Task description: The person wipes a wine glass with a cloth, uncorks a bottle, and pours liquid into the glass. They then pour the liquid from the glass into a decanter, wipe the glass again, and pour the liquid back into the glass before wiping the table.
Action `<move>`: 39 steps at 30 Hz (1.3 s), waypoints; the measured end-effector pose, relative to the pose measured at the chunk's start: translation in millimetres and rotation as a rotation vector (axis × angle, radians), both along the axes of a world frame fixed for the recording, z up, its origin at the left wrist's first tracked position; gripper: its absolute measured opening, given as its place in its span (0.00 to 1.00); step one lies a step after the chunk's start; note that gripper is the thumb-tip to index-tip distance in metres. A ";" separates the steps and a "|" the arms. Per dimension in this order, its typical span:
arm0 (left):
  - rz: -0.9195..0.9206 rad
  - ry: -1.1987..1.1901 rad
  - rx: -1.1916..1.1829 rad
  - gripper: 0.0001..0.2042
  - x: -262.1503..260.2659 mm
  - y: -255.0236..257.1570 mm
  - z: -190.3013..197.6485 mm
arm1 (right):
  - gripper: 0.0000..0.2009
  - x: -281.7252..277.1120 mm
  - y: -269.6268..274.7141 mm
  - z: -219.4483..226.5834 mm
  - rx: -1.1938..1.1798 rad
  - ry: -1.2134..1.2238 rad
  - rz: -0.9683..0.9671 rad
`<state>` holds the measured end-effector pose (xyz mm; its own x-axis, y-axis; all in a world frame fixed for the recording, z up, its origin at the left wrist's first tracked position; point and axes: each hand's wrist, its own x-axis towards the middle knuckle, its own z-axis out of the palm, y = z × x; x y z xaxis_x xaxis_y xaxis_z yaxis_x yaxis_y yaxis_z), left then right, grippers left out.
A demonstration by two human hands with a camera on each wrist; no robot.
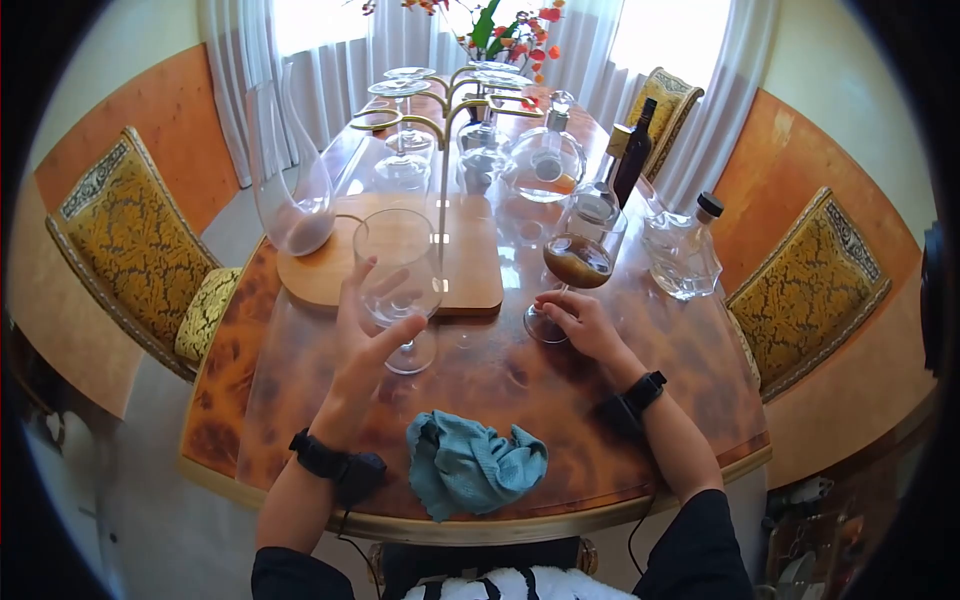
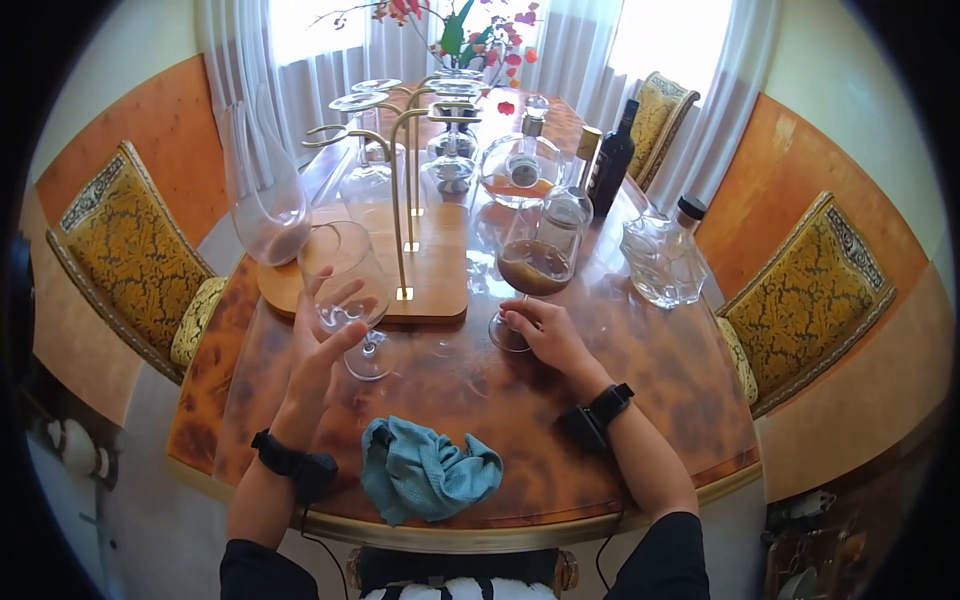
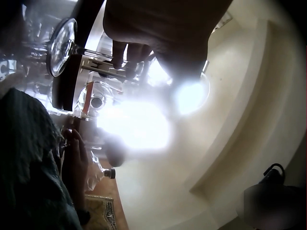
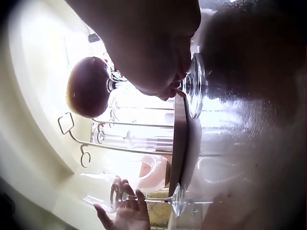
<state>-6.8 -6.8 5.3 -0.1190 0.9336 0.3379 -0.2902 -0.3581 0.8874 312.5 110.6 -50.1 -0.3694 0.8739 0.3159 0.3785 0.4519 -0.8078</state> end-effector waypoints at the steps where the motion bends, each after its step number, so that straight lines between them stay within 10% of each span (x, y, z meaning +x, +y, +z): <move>1: 0.003 -0.017 -0.012 0.46 -0.1 0.2 0.4 | 0.12 1.6 -1.5 -2.0 -0.019 0.016 0.014; 39: -0.137 0.053 -0.002 0.51 10.9 -2.8 -7.6 | 0.13 -13.5 -26.7 -5.2 -0.131 0.135 0.170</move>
